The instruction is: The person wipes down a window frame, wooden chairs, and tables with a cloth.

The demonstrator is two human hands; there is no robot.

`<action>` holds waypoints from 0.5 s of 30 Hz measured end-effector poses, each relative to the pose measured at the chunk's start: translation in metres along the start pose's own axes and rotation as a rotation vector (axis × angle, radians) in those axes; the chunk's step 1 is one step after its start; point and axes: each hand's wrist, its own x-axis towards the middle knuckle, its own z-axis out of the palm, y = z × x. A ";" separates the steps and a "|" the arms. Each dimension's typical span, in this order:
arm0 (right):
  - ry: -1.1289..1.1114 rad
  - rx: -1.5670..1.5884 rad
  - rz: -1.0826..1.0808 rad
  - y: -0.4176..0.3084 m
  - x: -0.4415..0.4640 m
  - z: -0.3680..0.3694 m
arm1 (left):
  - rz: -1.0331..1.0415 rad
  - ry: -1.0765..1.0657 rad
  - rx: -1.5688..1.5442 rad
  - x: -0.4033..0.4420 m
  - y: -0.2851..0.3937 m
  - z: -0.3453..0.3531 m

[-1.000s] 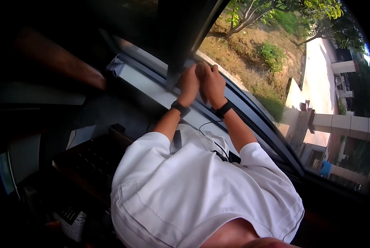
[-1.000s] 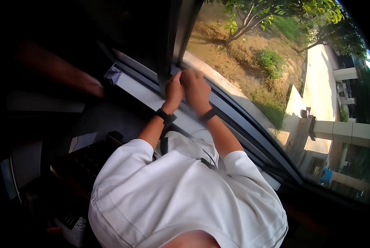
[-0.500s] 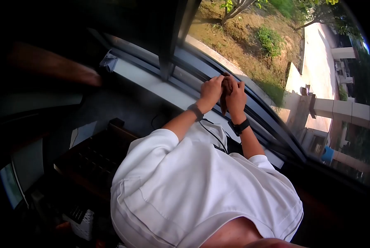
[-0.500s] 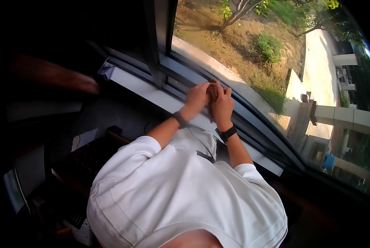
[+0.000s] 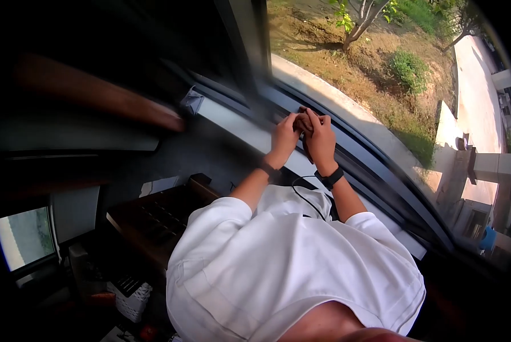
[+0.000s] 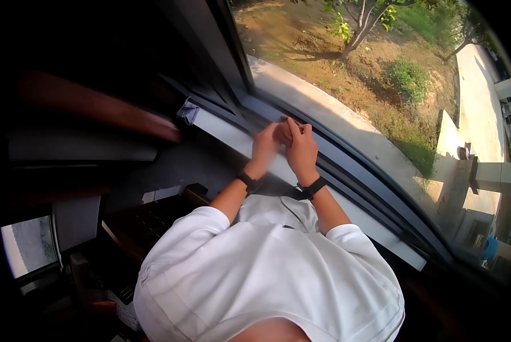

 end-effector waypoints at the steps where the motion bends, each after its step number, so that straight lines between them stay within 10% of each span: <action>1: 0.007 -0.004 -0.010 0.003 -0.003 -0.002 | 0.003 -0.019 0.006 -0.002 -0.001 0.002; 9: -0.071 0.235 0.046 0.004 -0.012 0.006 | 0.022 -0.078 -0.105 -0.010 -0.012 -0.011; 15: 0.171 0.328 -0.322 -0.100 0.037 0.006 | 0.364 0.245 -0.066 0.026 0.014 -0.105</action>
